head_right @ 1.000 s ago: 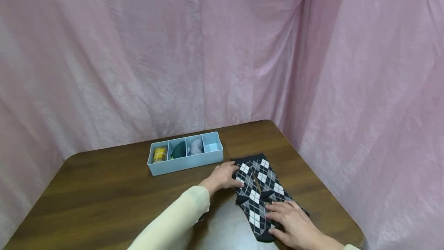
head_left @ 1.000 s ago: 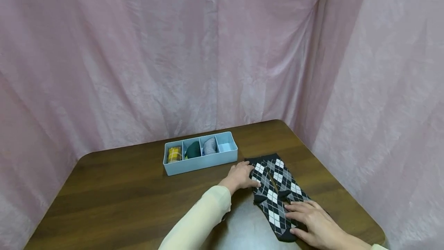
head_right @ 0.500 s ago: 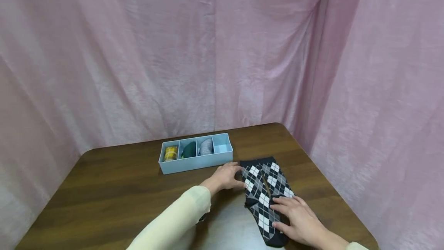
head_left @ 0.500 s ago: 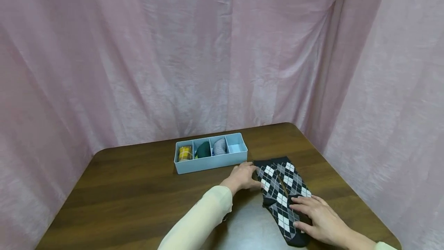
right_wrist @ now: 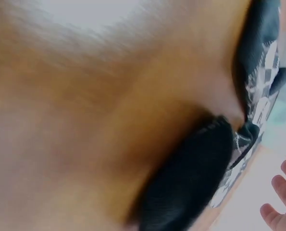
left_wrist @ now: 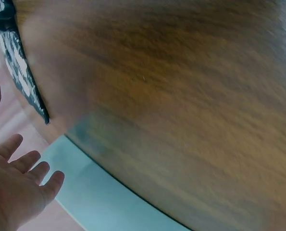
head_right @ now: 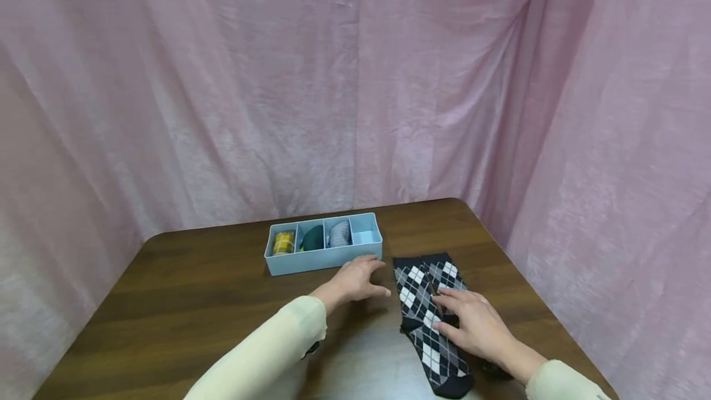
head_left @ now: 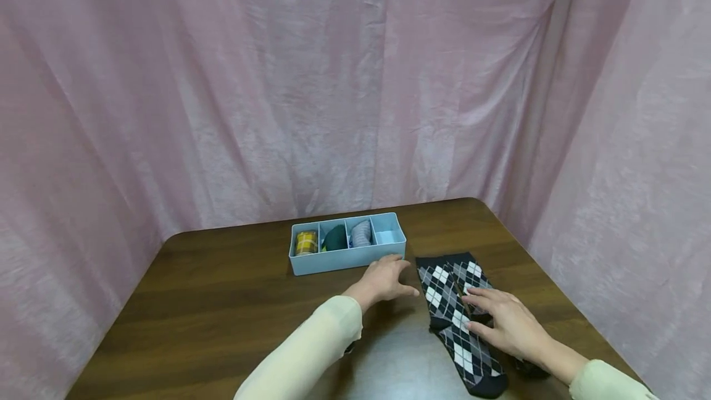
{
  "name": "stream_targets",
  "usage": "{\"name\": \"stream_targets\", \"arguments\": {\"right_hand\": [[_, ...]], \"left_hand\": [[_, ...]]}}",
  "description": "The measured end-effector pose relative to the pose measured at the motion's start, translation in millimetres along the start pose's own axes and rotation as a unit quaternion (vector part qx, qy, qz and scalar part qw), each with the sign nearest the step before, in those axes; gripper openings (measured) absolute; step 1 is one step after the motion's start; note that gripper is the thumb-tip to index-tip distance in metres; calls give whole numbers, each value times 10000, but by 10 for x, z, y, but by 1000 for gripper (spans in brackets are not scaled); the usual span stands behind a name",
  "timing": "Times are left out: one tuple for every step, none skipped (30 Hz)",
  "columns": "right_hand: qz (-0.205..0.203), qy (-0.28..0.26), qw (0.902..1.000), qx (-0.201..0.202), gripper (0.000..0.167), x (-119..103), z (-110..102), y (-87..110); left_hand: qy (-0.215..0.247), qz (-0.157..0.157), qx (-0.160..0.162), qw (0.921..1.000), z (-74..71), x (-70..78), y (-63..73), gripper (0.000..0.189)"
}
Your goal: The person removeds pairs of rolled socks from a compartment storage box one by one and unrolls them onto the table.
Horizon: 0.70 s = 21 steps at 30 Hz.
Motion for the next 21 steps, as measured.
{"name": "stream_targets", "arguments": {"right_hand": [[36, -6, 10000, 15, 47, 13, 0, -34], [59, -22, 10000, 22, 48, 23, 3, -70], [69, -5, 10000, 32, 48, 32, 7, -104], [61, 5, 10000, 53, 48, 40, 10, -138], [46, 9, 10000, 73, 48, 48, 13, -171], [29, 17, 9999, 102, 48, 55, 17, -202], [16, 12, 9999, 139, 48, 63, 21, -233], [10, 15, 9999, 167, 48, 70, 26, -262], [5, 26, 9998, 191, 48, 77, 32, -291], [16, 5, 9998, 199, 48, 82, 39, -318], [32, -8, 9998, 199, 48, 88, 49, -345], [43, -21, 9998, 207, 49, 92, 58, -369], [52, -29, 9998, 202, 49, 90, 65, -393], [48, -35, 9998, 197, 49, 87, 72, -417], [34, -36, 9998, 205, 49, 79, 79, -441], [33, -47, 9998, 205, 50, 71, 83, -462], [25, -39, 9998, 203, 49, 62, 89, -483], [21, -35, 9998, 197, 49, 54, 94, -504], [32, -34, 9998, 173, 49, 45, 98, -525], [43, -29, 9999, 151, 49, 40, 108, -546], [60, -30, 9999, 125, 50, 34, 115, -565]], "left_hand": [[14, -23, 17, 10000, -27, -10, 16, 70], [40, -45, 49, 10000, -56, -21, 31, 70], [73, -68, 64, 9999, -84, -32, 47, 70], [92, -73, 96, 9999, -112, -44, 60, 70], [127, -68, 135, 9998, -141, -56, 73, 69], [144, -55, 170, 9997, -169, -69, 83, 69], [131, -45, 201, 9997, -193, -86, 93, 69], [130, -25, 239, 9996, -217, -103, 102, 69], [129, -7, 278, 9995, -241, -122, 114, 69], [125, 7, 319, 9994, -262, -144, 124, 69], [141, 7, 352, 9993, -283, -168, 136, 69], [121, -1, 376, 9992, -301, -195, 149, 69], [129, -14, 398, 9991, -318, -224, 163, 69], [130, -22, 424, 9990, -336, -253, 175, 69], [133, -35, 454, 9989, -352, -283, 188, 69], [128, -36, 482, 9987, -367, -315, 199, 69], [127, -41, 514, 9986, -382, -348, 211, 69], [130, -47, 535, 9985, -396, -383, 221, 69], [156, -43, 572, 9982, -410, -418, 230, 69], [160, -35, 616, 9980, -426, -454, 240, 70], [189, -38, 656, 9977, -442, -492, 254, 69]]}}
Point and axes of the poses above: each hand's wrist, its own y-axis away from the middle knuckle, its own z-axis out of the palm, x = y × z, the point moved 5 cm from there along -y, towards the middle knuckle, and after that the axes turned 3 degrees about y, right-handed, at the moved point
